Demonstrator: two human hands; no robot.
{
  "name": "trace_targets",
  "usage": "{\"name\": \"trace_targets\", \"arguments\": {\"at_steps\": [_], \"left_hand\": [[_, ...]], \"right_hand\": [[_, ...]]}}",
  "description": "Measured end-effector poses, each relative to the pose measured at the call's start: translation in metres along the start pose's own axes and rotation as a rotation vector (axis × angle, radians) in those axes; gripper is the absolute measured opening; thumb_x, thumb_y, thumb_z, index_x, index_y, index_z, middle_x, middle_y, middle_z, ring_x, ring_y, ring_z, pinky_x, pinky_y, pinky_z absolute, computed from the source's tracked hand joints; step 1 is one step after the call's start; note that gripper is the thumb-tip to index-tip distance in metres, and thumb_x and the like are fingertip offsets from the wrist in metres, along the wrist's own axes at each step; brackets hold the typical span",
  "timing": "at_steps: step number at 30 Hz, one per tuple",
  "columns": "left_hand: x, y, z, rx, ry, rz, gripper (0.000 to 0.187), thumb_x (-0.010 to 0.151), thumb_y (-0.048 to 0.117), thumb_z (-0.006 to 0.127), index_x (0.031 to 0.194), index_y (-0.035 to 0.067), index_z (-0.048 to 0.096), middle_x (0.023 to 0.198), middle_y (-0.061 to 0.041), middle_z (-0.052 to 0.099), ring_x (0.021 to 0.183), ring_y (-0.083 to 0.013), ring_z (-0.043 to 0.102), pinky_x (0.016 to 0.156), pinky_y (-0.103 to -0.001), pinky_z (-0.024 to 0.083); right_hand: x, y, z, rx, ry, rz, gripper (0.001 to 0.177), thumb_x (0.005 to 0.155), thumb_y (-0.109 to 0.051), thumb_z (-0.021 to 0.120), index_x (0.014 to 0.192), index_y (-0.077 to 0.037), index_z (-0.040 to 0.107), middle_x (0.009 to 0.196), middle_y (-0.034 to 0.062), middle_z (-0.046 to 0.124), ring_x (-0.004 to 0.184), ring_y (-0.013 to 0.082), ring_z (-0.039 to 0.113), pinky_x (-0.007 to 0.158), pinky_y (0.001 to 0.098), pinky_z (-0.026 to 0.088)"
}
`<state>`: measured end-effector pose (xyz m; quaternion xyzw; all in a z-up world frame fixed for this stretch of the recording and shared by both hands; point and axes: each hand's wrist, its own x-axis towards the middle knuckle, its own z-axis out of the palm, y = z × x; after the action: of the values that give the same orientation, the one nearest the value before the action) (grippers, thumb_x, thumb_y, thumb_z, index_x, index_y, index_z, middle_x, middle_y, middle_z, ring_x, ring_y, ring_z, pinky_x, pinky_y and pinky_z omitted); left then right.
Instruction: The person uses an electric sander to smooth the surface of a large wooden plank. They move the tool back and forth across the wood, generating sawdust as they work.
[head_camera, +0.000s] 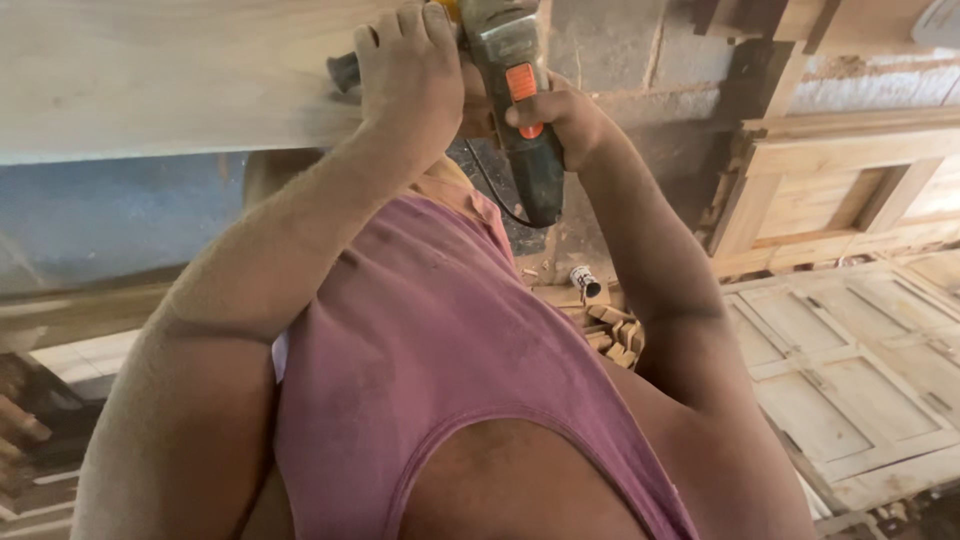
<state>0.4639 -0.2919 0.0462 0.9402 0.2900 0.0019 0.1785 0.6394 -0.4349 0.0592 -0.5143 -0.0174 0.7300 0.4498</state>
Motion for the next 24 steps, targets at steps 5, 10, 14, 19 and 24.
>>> {"name": "trace_targets", "arguments": {"at_steps": [5, 10, 14, 19, 24], "left_hand": [[0.020, 0.027, 0.010, -0.037, 0.021, 0.071, 0.048, 0.086, 0.028, 0.070, 0.121, -0.003, 0.058, 0.112, -0.019, 0.060, 0.102, -0.0363, 0.056, 0.079, -0.051, 0.041], [0.040, 0.052, 0.020, -0.106, -0.058, 0.148, 0.043, 0.092, 0.029, 0.068, 0.122, 0.000, 0.059, 0.110, -0.017, 0.061, 0.100, -0.0341, 0.059, 0.081, -0.055, 0.042], [0.035, 0.060, 0.021, -0.072, -0.068, 0.166, 0.034, 0.093, 0.021, 0.065, 0.121, 0.001, 0.060, 0.113, -0.018, 0.060, 0.106, -0.0353, 0.057, 0.083, -0.053, 0.043], [-0.027, 0.016, 0.014, -0.013, 0.031, 0.213, 0.045, 0.089, 0.018, 0.063, 0.127, -0.005, 0.057, 0.120, -0.020, 0.058, 0.111, -0.0363, 0.053, 0.088, -0.055, 0.041], [-0.048, -0.057, -0.009, 0.075, -0.053, 0.114, 0.036, 0.094, 0.009, 0.059, 0.125, -0.009, 0.057, 0.118, -0.023, 0.061, 0.107, -0.0410, 0.058, 0.088, -0.055, 0.042]], "right_hand": [[-0.020, 0.004, -0.022, 0.047, -0.042, -0.074, 0.043, 0.078, -0.015, 0.073, 0.117, 0.000, 0.063, 0.092, 0.0138, 0.068, 0.080, 0.0258, 0.068, 0.074, 0.0384, 0.057], [-0.037, 0.010, -0.048, 0.078, -0.056, -0.129, 0.045, 0.080, -0.020, 0.069, 0.119, 0.001, 0.065, 0.097, 0.0135, 0.070, 0.083, 0.0244, 0.069, 0.077, 0.0356, 0.058], [-0.041, 0.028, -0.045, 0.149, -0.126, -0.173, 0.047, 0.082, -0.017, 0.070, 0.124, 0.000, 0.059, 0.098, 0.0122, 0.068, 0.084, 0.0230, 0.068, 0.076, 0.0348, 0.058], [-0.027, 0.057, 0.002, 0.179, -0.166, -0.186, 0.054, 0.077, -0.011, 0.073, 0.127, 0.000, 0.055, 0.095, 0.0097, 0.064, 0.080, 0.0218, 0.065, 0.071, 0.0346, 0.056], [0.020, 0.058, 0.051, 0.035, -0.077, -0.166, 0.066, 0.067, -0.012, 0.074, 0.130, -0.008, 0.052, 0.100, 0.0044, 0.063, 0.087, 0.0195, 0.068, 0.079, 0.0372, 0.060]]}}
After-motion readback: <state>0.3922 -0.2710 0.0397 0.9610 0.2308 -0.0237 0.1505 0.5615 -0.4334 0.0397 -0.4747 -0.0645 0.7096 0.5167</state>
